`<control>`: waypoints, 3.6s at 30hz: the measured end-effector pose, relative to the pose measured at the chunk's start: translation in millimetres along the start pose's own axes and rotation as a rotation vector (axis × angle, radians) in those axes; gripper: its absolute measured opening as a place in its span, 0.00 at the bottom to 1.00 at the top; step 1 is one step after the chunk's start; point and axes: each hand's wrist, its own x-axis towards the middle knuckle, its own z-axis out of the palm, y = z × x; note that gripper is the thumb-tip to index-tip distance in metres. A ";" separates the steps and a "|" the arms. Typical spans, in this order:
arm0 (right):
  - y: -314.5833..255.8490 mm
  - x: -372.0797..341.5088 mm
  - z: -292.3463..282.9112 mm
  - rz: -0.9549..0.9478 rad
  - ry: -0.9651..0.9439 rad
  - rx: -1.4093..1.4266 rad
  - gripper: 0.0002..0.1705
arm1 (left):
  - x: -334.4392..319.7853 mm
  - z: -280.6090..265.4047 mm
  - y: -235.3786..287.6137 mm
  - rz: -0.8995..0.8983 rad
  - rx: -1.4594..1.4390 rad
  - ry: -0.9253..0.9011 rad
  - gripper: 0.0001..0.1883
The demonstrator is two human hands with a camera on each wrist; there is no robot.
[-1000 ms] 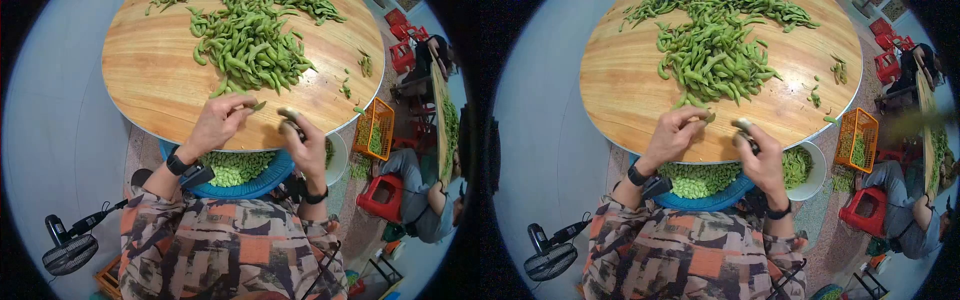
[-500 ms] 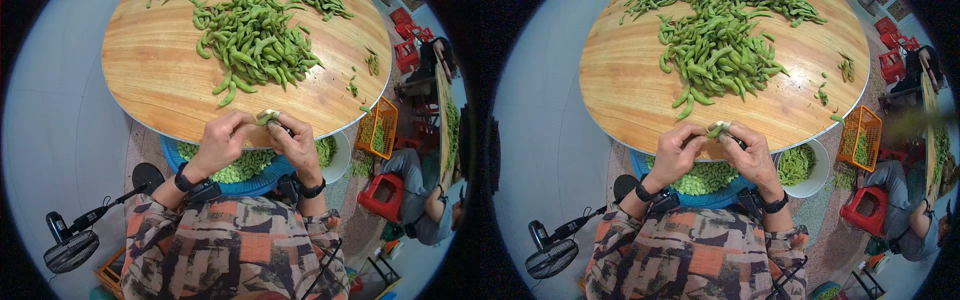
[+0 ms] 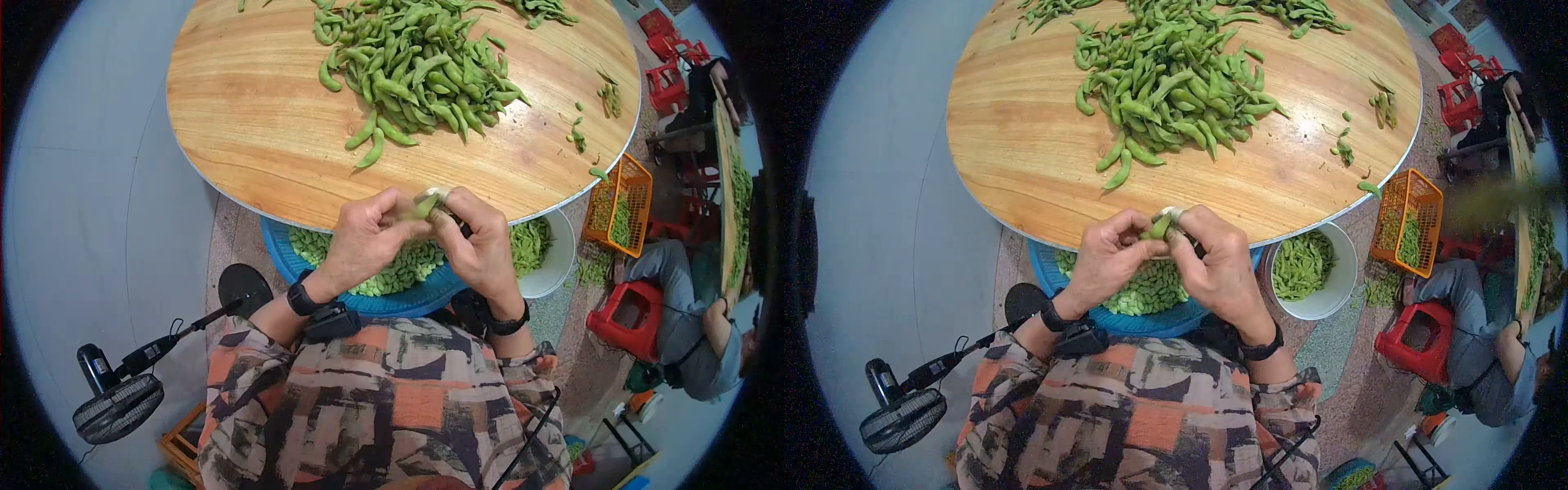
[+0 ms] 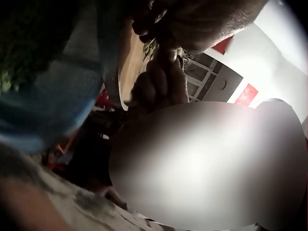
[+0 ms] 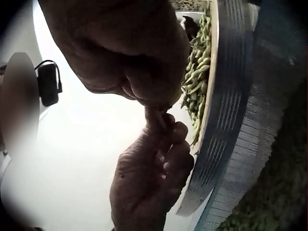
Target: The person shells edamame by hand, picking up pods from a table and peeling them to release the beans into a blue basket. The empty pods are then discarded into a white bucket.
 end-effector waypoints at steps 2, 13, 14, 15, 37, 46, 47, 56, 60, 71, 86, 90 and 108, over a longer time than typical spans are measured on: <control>-3.0 -0.4 0.7 -0.051 0.029 -0.066 0.10 | 0.4 -1.0 7.6 0.014 0.038 0.019 0.06; -9.9 -2.2 15.3 -0.290 0.097 -0.410 0.14 | 9.6 -12.8 2.9 -0.239 -0.351 -0.270 0.13; -10.4 -4.1 20.1 -0.290 0.096 -0.410 0.14 | 9.6 -13.0 -0.2 -0.239 -0.351 -0.269 0.13; -10.2 -6.5 25.1 -0.316 0.135 -0.436 0.15 | 9.7 -12.9 -3.1 -0.283 -0.432 -0.260 0.12; 8.2 -72.3 -140.0 0.130 -0.043 -0.657 0.15 | 4.5 -42.9 17.7 0.040 0.417 -0.184 0.10; 0.9 -21.6 -53.7 -0.020 0.182 -0.310 0.14 | 33.7 -36.2 8.5 0.261 0.639 0.246 0.09; -0.1 -14.2 -37.4 0.014 0.125 -0.208 0.14 | 27.7 -33.4 12.8 0.044 0.312 0.121 0.09; 5.2 7.0 7.8 0.443 -0.143 0.565 0.15 | 7.0 -18.2 -0.2 0.011 0.016 0.116 0.07; 9.1 5.4 4.1 0.448 -0.160 0.532 0.14 | 6.1 -16.2 -5.0 0.246 0.275 0.138 0.07; 21.9 0.2 -0.9 0.523 -0.240 1.038 0.13 | 2.9 -9.9 -4.5 -0.170 -0.660 -0.060 0.15; 2.4 -11.2 12.6 0.073 0.025 0.016 0.12 | 4.4 -23.0 9.9 0.374 0.590 -0.164 0.14; -2.9 -9.5 24.3 -0.105 0.141 -0.138 0.12 | -0.3 -8.5 -5.3 0.405 0.431 -0.001 0.17; -7.0 -19.2 24.6 -0.216 0.184 -0.391 0.13 | -5.0 -5.2 4.4 -0.138 -0.257 -0.017 0.16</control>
